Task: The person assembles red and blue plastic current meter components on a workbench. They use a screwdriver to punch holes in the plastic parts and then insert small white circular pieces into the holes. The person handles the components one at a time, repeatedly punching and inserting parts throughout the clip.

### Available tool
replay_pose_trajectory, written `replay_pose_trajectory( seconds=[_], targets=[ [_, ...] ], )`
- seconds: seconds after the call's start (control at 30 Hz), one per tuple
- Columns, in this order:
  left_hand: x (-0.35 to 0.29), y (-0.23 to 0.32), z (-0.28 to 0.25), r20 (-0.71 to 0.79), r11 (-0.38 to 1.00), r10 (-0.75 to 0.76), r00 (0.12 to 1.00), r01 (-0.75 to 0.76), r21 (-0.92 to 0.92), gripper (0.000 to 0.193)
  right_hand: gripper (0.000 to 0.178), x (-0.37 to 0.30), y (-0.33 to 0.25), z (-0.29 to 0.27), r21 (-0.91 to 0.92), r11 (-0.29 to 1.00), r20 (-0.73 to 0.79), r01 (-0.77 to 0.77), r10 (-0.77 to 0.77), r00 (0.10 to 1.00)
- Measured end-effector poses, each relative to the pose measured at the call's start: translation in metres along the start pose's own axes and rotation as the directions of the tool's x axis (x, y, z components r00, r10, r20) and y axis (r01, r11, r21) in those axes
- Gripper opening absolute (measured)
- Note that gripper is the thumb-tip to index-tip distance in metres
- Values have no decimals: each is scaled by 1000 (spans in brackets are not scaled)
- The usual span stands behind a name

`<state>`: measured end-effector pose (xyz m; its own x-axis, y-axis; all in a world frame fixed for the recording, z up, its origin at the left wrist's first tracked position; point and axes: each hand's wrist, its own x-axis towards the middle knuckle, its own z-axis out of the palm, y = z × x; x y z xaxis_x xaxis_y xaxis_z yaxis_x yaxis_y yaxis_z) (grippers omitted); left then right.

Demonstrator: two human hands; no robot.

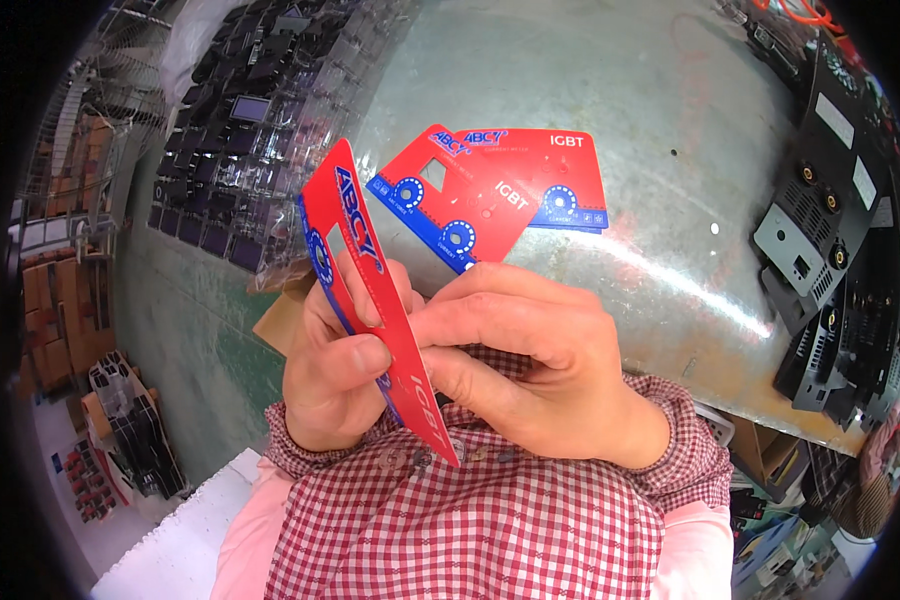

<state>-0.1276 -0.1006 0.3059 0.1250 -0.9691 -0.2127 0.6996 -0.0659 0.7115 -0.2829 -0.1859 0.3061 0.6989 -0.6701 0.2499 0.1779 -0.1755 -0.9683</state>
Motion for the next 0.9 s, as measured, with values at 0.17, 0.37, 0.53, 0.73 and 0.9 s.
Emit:
replay_pose_trajectory(
  seconds=[0.17, 0.37, 0.53, 0.73, 0.9],
  targets=[
    [-1, 3, 1, 44, 996, 19, 999, -23, 88, 22, 19, 2, -2, -3, -70, 995, 26, 75, -74, 997],
    [-4, 7, -3, 93, 981, 9, 996, -27, 194, 21, 19, 6, -5, -8, -93, 987, 78, 130, -123, 989],
    [-5, 11, -1, 78, 983, -37, 996, 22, 183, 21, 19, 7, -7, -9, -114, 987, 101, 114, -103, 990],
    [-4, 8, -4, 92, 974, -17, 996, -4, 225, 21, 15, 5, -10, -10, -53, 999, 98, 4, 2, 995],
    [-3, 8, 0, 85, 973, -49, 995, 29, 228, 19, 18, 4, -6, -11, -15, 999, 88, -43, 44, 995]
  ],
)
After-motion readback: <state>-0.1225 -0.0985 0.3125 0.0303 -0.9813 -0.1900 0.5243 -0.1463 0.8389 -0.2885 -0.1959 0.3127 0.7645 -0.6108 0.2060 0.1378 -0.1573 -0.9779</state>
